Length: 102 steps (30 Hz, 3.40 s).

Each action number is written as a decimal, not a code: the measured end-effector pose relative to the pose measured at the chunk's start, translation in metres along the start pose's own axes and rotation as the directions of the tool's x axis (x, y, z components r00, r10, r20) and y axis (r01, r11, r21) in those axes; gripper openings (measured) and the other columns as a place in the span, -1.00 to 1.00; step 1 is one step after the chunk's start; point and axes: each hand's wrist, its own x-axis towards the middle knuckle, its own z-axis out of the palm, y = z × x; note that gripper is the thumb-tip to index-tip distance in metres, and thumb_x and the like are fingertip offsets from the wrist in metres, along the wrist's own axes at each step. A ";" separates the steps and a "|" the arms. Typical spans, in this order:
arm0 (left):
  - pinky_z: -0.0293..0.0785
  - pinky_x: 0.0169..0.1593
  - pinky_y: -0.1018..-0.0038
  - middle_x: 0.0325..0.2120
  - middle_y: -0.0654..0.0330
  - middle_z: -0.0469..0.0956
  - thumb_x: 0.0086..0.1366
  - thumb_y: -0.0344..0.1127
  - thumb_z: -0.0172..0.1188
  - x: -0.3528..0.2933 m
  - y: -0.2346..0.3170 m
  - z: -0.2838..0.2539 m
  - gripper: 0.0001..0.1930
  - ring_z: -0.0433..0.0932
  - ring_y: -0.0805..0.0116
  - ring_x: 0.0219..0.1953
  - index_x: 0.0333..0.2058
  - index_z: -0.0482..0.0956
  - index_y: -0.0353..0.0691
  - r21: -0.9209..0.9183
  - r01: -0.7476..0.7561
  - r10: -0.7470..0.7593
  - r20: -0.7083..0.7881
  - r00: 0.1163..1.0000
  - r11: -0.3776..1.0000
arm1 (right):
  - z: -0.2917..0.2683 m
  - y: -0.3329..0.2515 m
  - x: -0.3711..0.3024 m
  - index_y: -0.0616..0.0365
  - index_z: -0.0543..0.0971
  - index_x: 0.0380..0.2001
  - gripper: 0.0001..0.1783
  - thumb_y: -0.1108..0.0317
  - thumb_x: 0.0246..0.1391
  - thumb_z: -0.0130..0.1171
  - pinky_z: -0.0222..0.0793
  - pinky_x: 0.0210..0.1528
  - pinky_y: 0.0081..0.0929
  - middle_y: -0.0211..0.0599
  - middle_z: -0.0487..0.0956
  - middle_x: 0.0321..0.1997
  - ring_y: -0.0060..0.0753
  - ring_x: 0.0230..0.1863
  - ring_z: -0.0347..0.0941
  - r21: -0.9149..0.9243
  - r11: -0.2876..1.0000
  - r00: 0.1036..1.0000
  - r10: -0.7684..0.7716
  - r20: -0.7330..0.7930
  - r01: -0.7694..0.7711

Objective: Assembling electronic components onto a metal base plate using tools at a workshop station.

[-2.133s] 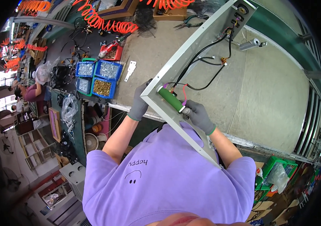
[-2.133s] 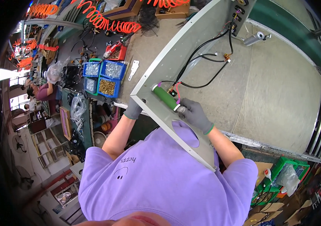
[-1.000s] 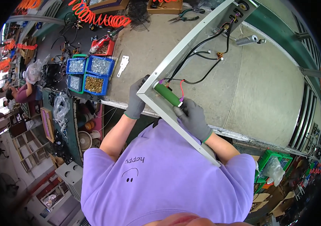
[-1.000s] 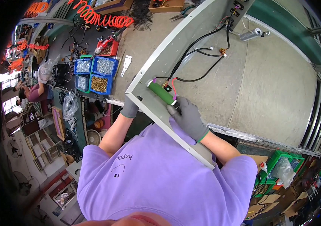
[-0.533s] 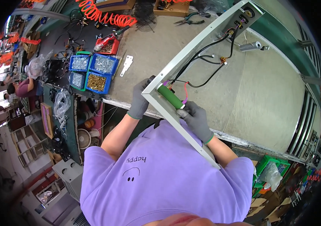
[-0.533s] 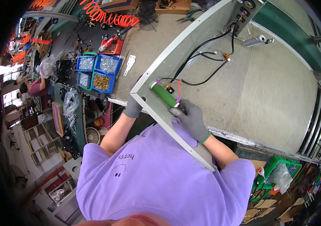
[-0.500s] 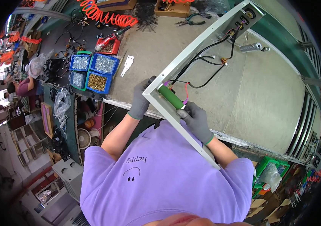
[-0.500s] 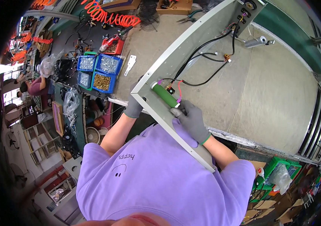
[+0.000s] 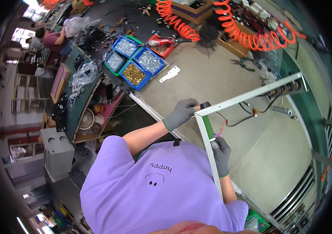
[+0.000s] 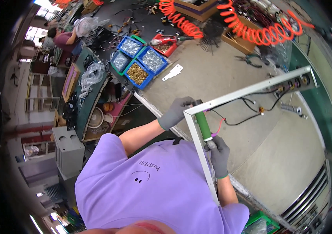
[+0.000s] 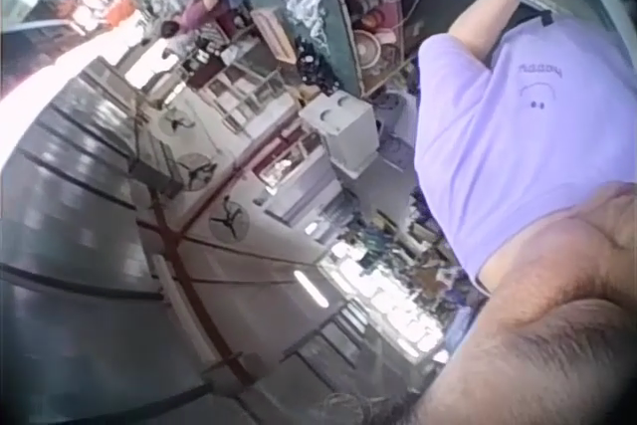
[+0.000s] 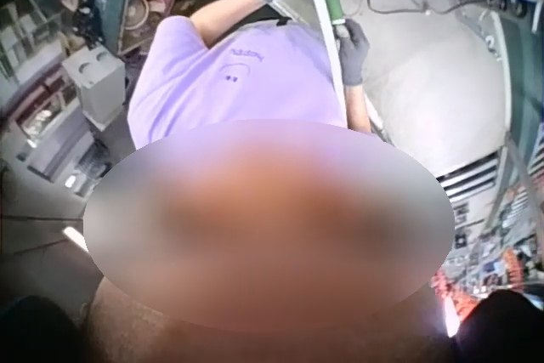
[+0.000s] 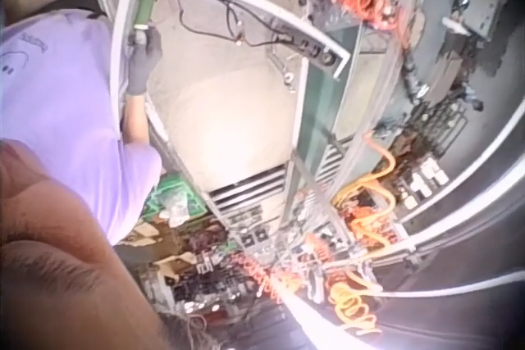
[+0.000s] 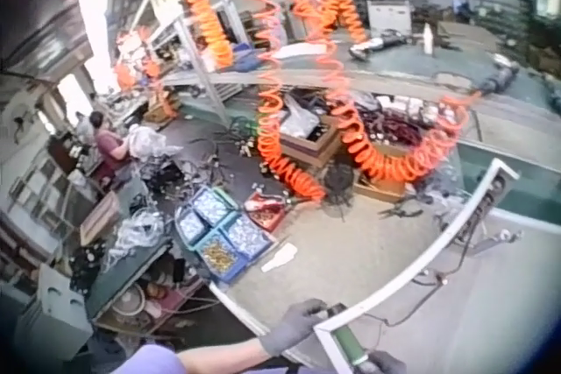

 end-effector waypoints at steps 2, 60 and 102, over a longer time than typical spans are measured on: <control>0.36 -0.37 0.48 -0.56 0.16 0.50 0.11 -0.22 0.17 0.000 0.004 0.000 -0.74 0.44 0.45 -0.47 -0.41 0.56 -0.36 0.010 -0.008 0.008 -0.005 1.000 1.000 | 0.000 0.000 0.003 0.36 0.51 -0.26 -0.73 0.34 0.06 0.08 0.32 -0.46 -0.62 -0.35 0.48 -0.55 -0.61 -0.54 0.39 -0.004 1.000 0.999 -0.024 0.024 0.024; 0.41 -0.43 0.63 -0.57 0.30 0.46 0.17 -0.36 0.12 0.018 0.000 -0.011 -0.78 0.41 0.59 -0.54 -0.26 0.55 -0.38 -0.292 0.094 -0.063 0.116 0.991 0.952 | 0.002 -0.005 0.012 0.36 0.51 -0.20 -0.72 0.43 0.01 0.16 0.34 -0.36 -0.64 -0.34 0.53 -0.41 -0.61 -0.44 0.40 -0.069 0.995 0.997 -0.075 0.003 0.075; 0.27 -0.45 0.62 -0.55 0.30 0.46 0.20 -0.22 0.11 0.023 -0.002 -0.018 -0.76 0.36 0.58 -0.52 -0.37 0.52 -0.32 -0.322 0.186 -0.059 0.365 0.929 0.928 | -0.006 0.000 0.009 0.34 0.52 -0.18 -0.72 0.49 -0.01 0.17 0.38 -0.30 -0.63 -0.35 0.55 -0.38 -0.60 -0.38 0.45 -0.103 0.995 1.000 0.012 -0.006 -0.013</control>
